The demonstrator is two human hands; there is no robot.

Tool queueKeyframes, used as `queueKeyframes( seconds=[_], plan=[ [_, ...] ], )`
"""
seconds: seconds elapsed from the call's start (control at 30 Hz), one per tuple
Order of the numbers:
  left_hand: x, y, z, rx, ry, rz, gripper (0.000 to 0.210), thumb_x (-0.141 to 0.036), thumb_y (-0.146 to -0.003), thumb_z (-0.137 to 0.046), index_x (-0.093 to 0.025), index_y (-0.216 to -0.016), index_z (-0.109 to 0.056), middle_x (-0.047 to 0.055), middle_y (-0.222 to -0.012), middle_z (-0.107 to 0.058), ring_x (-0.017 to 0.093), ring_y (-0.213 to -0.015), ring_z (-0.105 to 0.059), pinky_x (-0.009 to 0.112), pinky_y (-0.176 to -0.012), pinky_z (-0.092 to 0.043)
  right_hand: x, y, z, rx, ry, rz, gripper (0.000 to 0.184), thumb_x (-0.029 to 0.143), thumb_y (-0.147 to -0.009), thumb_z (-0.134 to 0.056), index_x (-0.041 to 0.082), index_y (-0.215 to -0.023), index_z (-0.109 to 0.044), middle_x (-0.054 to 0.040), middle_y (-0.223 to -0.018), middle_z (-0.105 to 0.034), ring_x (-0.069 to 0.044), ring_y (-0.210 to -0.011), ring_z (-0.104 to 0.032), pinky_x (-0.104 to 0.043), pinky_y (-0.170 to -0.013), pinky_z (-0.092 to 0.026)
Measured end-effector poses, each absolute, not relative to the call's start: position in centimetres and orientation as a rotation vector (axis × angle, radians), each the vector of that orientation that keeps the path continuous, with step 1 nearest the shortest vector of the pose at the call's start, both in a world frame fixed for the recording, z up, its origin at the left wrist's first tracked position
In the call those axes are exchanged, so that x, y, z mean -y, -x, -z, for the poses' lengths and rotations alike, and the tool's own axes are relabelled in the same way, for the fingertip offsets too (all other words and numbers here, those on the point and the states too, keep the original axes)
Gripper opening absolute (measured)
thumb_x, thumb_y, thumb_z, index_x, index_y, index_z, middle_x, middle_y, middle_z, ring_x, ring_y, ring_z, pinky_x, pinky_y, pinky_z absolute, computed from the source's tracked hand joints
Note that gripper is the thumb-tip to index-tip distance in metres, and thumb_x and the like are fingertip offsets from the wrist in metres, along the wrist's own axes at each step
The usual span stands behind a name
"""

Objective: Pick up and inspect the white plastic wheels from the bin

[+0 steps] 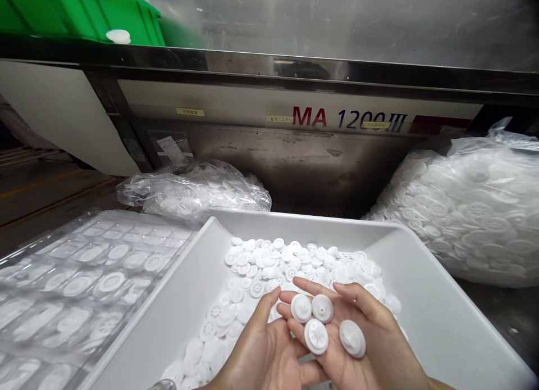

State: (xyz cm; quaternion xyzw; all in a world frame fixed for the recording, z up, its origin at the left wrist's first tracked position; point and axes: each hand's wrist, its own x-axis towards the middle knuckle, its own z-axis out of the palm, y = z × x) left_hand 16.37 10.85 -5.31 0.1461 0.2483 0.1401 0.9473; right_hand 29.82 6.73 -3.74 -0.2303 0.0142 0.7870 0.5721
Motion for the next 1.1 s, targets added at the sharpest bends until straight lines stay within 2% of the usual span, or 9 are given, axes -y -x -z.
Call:
queueKeyframes(
  seconds=[0.1,0.23,0.37,0.47,0.67,0.9,1.1],
  plan=[
    [-10.9,-16.4,5.1,-0.485,-0.288,-0.270,0.066,-0.064,-0.081,-0.022,-0.013,-0.110,-0.052,0.011,-0.096,-0.064,0.023,-0.086,-0.061,0.036,-0.083,-0.039,-6.7,-29.9,3.3,-0.044,0.572,-1.833,0.045,0.030,-0.082,-0.053,0.000,-0.117,-0.049,-0.0144,-0.083,-0.067,-0.025,-0.090,-0.065,-0.038,-0.089,-0.042],
    [-10.7,-16.2,5.0,-0.471,-0.296,-0.303,0.064,-0.064,-0.082,-0.023,-0.014,-0.109,-0.052,0.011,-0.094,-0.064,0.023,-0.085,-0.061,0.038,-0.086,-0.038,-6.6,-30.0,3.0,-0.019,0.586,-1.836,0.043,0.031,-0.082,-0.051,0.000,-0.112,-0.055,-0.0148,-0.083,-0.067,-0.025,-0.090,-0.065,-0.038,-0.092,-0.040],
    [-10.2,-16.1,4.8,-0.488,-0.297,-0.333,0.055,-0.063,-0.081,-0.027,-0.017,-0.087,-0.056,0.008,-0.085,-0.063,0.021,-0.077,-0.061,0.035,-0.079,-0.038,-6.7,-30.0,3.2,0.023,0.566,-1.852,0.048,0.034,-0.082,-0.051,-0.001,-0.115,-0.053,-0.0166,-0.088,-0.066,-0.025,-0.093,-0.064,-0.038,-0.094,-0.038],
    [-10.0,-16.3,4.7,-0.496,-0.275,-0.361,0.045,-0.059,-0.082,-0.033,-0.018,-0.076,-0.053,0.005,-0.078,-0.060,0.018,-0.073,-0.060,0.030,-0.072,-0.037,-6.6,-30.1,3.2,0.042,0.568,-1.861,0.048,0.035,-0.082,-0.051,0.000,-0.116,-0.053,-0.0168,-0.089,-0.066,-0.025,-0.094,-0.063,-0.037,-0.094,-0.038],
    [-9.9,-16.2,4.8,-0.448,-0.277,-0.395,0.043,-0.053,-0.083,-0.033,-0.016,-0.086,-0.054,0.008,-0.083,-0.061,0.022,-0.078,-0.062,0.036,-0.083,-0.036,-6.6,-30.0,3.2,0.027,0.603,-1.827,0.048,0.033,-0.082,-0.053,0.001,-0.117,-0.053,-0.0154,-0.090,-0.067,-0.025,-0.096,-0.063,-0.037,-0.095,-0.037],
    [-9.9,-16.3,4.9,-0.392,-0.189,-0.423,0.041,-0.051,-0.083,-0.035,-0.016,-0.081,-0.056,0.006,-0.081,-0.060,0.020,-0.079,-0.063,0.036,-0.095,-0.031,-6.6,-30.0,3.4,0.032,0.610,-1.839,0.048,0.035,-0.082,-0.053,0.000,-0.115,-0.055,-0.0147,-0.089,-0.067,-0.025,-0.097,-0.062,-0.036,-0.096,-0.037],
    [-9.7,-16.2,4.9,-0.415,-0.191,-0.404,0.047,-0.052,-0.084,-0.033,-0.013,-0.092,-0.059,0.007,-0.085,-0.061,0.021,-0.087,-0.061,0.035,-0.094,-0.033,-6.6,-30.0,3.3,-0.017,0.601,-1.829,0.048,0.034,-0.083,-0.052,-0.001,-0.116,-0.053,-0.0166,-0.088,-0.067,-0.025,-0.094,-0.064,-0.037,-0.093,-0.040]
  ],
)
